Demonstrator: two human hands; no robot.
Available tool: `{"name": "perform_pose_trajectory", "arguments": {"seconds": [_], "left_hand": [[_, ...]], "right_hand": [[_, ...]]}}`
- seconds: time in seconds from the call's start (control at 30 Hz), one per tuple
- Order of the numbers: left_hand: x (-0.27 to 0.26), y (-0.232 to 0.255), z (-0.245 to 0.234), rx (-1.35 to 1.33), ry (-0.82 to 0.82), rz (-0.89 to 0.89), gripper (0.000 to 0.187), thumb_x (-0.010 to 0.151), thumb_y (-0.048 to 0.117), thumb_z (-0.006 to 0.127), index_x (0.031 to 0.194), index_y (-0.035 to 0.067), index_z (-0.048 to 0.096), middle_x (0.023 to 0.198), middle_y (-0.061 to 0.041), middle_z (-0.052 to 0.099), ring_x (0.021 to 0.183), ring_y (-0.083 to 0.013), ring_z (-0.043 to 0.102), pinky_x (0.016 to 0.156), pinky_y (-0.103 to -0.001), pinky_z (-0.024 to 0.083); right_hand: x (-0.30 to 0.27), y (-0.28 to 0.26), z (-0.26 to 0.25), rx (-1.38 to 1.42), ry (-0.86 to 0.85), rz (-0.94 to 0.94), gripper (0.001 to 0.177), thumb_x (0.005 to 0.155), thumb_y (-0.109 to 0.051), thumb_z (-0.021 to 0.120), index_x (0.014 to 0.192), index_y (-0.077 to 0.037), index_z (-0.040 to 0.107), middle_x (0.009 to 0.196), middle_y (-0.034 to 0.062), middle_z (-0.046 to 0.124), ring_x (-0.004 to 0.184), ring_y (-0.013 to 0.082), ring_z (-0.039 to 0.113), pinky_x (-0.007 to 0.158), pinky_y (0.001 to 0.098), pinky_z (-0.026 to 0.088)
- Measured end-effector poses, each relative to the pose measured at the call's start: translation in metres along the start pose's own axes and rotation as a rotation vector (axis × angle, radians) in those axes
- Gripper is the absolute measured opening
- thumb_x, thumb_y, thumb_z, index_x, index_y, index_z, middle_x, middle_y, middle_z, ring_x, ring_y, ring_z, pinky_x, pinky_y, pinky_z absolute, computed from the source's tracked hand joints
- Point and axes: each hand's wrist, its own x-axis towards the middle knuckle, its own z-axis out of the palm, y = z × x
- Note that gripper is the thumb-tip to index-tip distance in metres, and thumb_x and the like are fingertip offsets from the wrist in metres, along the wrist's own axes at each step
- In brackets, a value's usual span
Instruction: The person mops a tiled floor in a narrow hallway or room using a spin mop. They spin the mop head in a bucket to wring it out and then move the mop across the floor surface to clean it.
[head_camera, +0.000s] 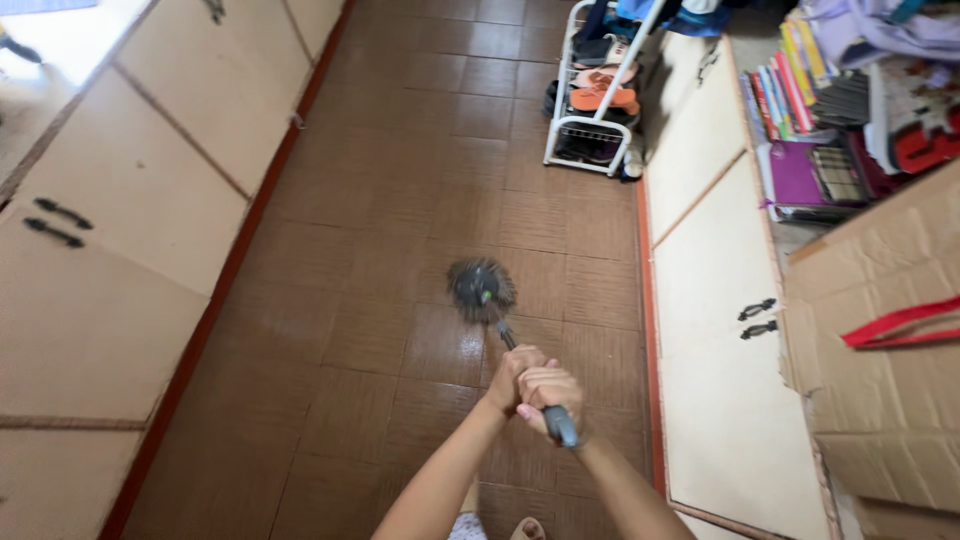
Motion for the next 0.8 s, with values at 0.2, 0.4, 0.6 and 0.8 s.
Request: {"name": "perform_pose_trajectory", "arguments": {"seconds": [0.2, 0.4, 0.6, 0.8], "left_hand": [[-0.050, -0.097, -0.031, 0.307, -0.209, 0.056, 0.016, 0.079, 0.023, 0.071, 0.079, 0.007, 0.071, 0.083, -0.011, 0.065, 0.093, -0.0308, 0.061, 0.096, -0.044, 0.041], [-0.027, -0.050, -0.098, -0.073, 0.063, -0.271, 0.016, 0.080, 0.023, 0.066, 0.087, 0.009, 0.072, 0.093, -0.006, 0.066, 0.096, -0.0272, 0.063, 0.092, -0.043, 0.045], [-0.024, -0.017, -0.170, 0.100, 0.163, 0.111, 0.017, 0.080, 0.021, 0.070, 0.083, 0.006, 0.062, 0.083, -0.011, 0.064, 0.085, -0.0287, 0.062, 0.078, -0.041, 0.048], [-0.035, -0.070, -0.223, 0.146, 0.060, 0.155, 0.014, 0.085, 0.017, 0.072, 0.076, 0.010, 0.065, 0.080, -0.006, 0.069, 0.081, -0.0234, 0.066, 0.084, -0.040, 0.048]], "right_hand": [[-0.065, 0.060, 0.046, -0.351, -0.376, 0.169, 0.032, 0.086, -0.016, 0.080, 0.076, -0.005, 0.052, 0.077, 0.0114, 0.051, 0.086, 0.0305, 0.057, 0.102, 0.0514, 0.042], [0.036, 0.038, 0.072, -0.170, -0.308, 0.257, 0.033, 0.087, -0.019, 0.081, 0.073, -0.004, 0.055, 0.073, 0.0099, 0.060, 0.074, 0.0271, 0.060, 0.075, 0.0374, 0.048], [0.138, 0.019, 0.133, 0.101, -0.163, 0.022, 0.033, 0.087, -0.004, 0.072, 0.068, -0.005, 0.045, 0.063, 0.0101, 0.053, 0.063, 0.0263, 0.058, 0.066, 0.0374, 0.051], [0.113, 0.075, 0.192, -0.094, -0.027, 0.025, 0.028, 0.086, 0.000, 0.067, 0.069, -0.007, 0.046, 0.066, 0.0078, 0.058, 0.064, 0.0234, 0.059, 0.068, 0.0342, 0.052]]}}
